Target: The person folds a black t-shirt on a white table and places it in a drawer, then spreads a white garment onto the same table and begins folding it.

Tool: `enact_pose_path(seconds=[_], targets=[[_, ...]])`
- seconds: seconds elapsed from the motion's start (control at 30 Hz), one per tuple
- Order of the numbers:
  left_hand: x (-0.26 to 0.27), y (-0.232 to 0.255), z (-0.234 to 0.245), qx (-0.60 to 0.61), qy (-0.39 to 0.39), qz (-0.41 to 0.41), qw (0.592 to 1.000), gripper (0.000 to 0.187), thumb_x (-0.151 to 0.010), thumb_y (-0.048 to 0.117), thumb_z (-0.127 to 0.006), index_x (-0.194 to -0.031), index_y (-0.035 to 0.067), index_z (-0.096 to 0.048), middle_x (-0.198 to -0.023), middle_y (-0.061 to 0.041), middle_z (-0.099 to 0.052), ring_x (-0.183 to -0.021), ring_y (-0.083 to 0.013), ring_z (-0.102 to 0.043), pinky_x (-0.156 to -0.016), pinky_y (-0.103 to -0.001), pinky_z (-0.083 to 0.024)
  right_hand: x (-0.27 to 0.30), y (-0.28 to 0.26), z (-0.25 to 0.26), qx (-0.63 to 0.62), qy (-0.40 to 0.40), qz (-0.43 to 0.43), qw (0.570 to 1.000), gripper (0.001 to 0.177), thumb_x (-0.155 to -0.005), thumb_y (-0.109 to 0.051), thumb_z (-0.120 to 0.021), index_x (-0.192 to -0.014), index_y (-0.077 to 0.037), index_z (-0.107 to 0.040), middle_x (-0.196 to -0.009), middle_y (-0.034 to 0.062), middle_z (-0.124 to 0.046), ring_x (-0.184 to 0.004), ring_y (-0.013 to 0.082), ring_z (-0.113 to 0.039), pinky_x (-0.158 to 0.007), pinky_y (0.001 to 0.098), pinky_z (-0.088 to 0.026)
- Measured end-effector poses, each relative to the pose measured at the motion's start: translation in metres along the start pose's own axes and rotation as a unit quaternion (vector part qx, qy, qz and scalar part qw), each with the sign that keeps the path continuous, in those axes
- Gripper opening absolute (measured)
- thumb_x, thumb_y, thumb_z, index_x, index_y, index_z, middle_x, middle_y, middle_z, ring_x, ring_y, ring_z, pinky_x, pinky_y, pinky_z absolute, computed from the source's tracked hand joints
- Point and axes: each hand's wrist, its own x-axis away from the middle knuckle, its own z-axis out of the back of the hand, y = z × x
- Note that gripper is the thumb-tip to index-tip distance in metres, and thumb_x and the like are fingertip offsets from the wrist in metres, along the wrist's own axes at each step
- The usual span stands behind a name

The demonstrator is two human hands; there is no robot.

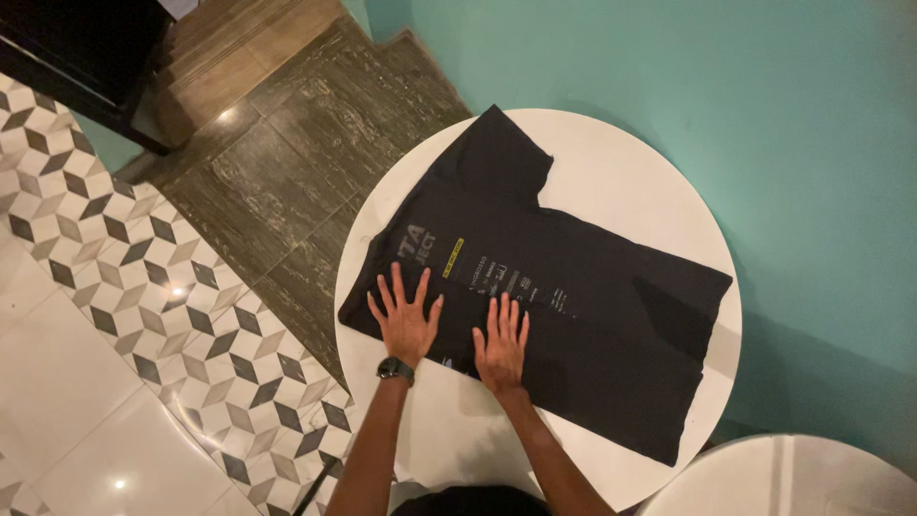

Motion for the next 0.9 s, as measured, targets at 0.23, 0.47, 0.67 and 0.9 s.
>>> enact_pose_path(seconds=[0.23, 0.47, 0.67, 0.9], targets=[[0.021, 0.052, -0.002, 0.041, -0.021, -0.119, 0.992, 0.061, -0.097, 0.064, -0.047, -0.152, 0.039, -0.045, -0.168, -0.017, -0.019, -0.151, -0.0479, -0.018, -0.115, -0.074, -0.008, 0.016, 0.021, -0.004, 0.027, -0.013, -0.067, 0.997, 0.062, -0.107, -0.033, -0.036, -0.158, 0.001, -0.028, -0.168, 0.0171, -0.021, -0.156, 0.0336, -0.017, -0.126, 0.0532, -0.009], [0.024, 0.059, -0.004, 0.031, -0.054, -0.107, 0.992, 0.061, -0.095, 0.065, -0.05, -0.151, 0.042, -0.045, -0.169, -0.012, -0.018, -0.152, -0.0468, -0.016, -0.114, -0.077, -0.006, 0.038, 0.065, 0.026, 0.081, -0.009, -0.11, 0.991, 0.06, -0.107, -0.037, -0.034, -0.158, -0.005, -0.031, -0.167, 0.0142, -0.022, -0.155, 0.0316, -0.018, -0.125, 0.0514, -0.011], [0.022, 0.056, -0.021, 0.002, -0.07, -0.117, 0.991, 0.063, -0.093, 0.066, -0.049, -0.15, 0.043, -0.043, -0.167, -0.013, -0.014, -0.15, -0.0481, -0.012, -0.11, -0.079, -0.002, 0.066, 0.127, 0.04, 0.128, 0.017, -0.142, 0.981, 0.059, -0.107, -0.038, -0.033, -0.157, -0.007, -0.031, -0.167, 0.0158, -0.021, -0.154, 0.033, -0.019, -0.125, 0.0521, -0.011], [0.028, 0.058, -0.022, -0.006, -0.065, -0.12, 0.991, 0.062, -0.095, 0.066, -0.046, -0.152, 0.043, -0.043, -0.17, -0.012, -0.013, -0.154, -0.0466, -0.01, -0.114, -0.078, -0.002, 0.107, 0.196, 0.065, 0.116, 0.035, -0.204, 0.971, 0.06, -0.108, -0.038, -0.029, -0.159, -0.005, -0.031, -0.168, 0.0156, -0.022, -0.156, 0.0337, -0.018, -0.126, 0.0505, -0.012]])
